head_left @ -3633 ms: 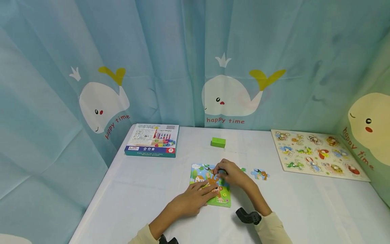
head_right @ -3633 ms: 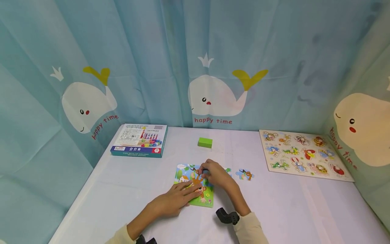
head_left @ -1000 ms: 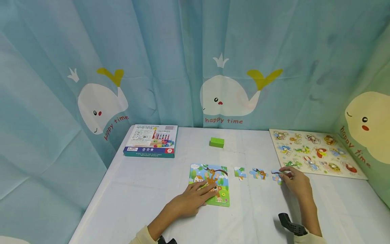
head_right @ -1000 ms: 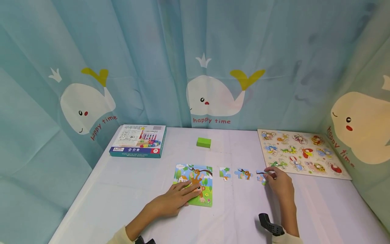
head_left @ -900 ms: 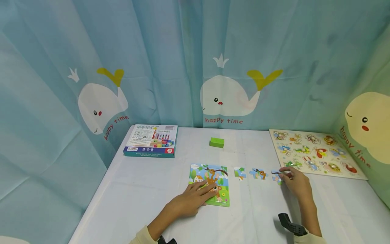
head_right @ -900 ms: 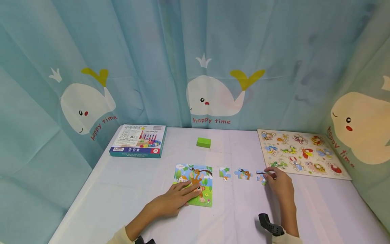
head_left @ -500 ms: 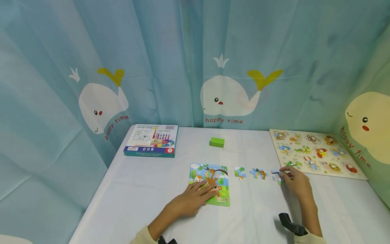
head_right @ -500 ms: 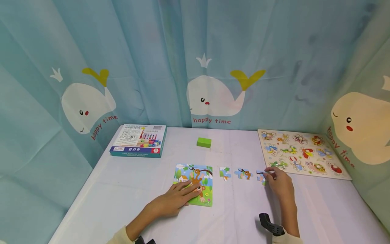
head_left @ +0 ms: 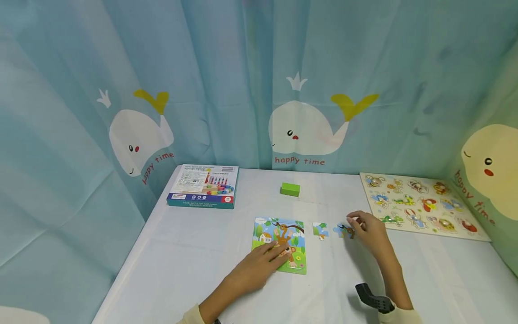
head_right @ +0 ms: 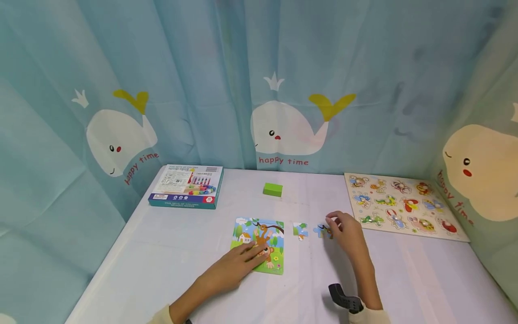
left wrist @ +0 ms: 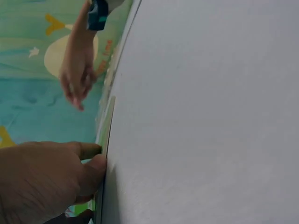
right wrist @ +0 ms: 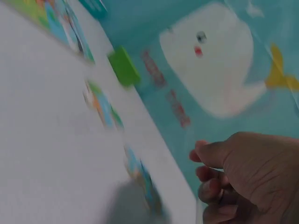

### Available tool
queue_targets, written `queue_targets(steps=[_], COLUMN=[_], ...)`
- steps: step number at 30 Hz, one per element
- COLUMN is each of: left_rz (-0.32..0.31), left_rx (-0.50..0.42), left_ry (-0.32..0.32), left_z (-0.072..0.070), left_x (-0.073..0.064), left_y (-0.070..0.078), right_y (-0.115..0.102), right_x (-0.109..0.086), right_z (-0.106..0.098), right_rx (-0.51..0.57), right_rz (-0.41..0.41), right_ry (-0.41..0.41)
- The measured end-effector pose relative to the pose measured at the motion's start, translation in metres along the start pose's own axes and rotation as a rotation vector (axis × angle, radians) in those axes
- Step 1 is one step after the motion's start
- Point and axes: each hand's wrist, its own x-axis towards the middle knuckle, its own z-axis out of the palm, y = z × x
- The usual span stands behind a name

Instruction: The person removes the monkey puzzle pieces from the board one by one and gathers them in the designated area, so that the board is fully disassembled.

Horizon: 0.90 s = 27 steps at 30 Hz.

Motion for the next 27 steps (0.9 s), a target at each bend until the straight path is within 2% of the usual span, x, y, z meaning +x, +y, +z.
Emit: queue_targets(steps=[5, 8, 12, 15, 17, 19, 24, 27], left_rz=[0.001, 0.002, 0.002, 0.007, 0.011, 0.009, -0.001, 0.003], left_rx=[0.110, 0.157, 0.193, 0.187, 0.157, 0.087, -0.099, -0.127], left_ry=[0.079, 0.087, 0.048, 0.010, -0.026, -0.067, -0.145, -0.170], left_z=[0.000, -0.001, -0.005, -0.008, -0.009, -0.009, -0.008, -0.010], left_x=[-0.002, -0.004, -0.010, -0.013, -0.016, -0.019, -0.025, -0.025], left_y=[0.004, 0.008, 0.013, 0.015, 0.014, 0.011, 0.003, 0.001], right_y=[-0.034, -0.050, -0.071, -0.082, -0.088, -0.092, -0.099, -0.103], right_x=[0.013, 0.021, 0.029, 0.034, 0.036, 0.037, 0.039, 0.039], right_z=[0.023, 0.039, 0.059, 0.073, 0.082, 0.090, 0.107, 0.112], right_rx=[0.072, 0.133, 0.228, 0.291, 0.329, 0.355, 0.345, 0.328], right_rz=[-0.133, -0.198, -0.253, -0.312, -0.349, -0.380, -0.426, -0.442], right_ry=[-0.134, -0.241, -0.379, -0.454, -0.494, -0.526, -0.575, -0.595])
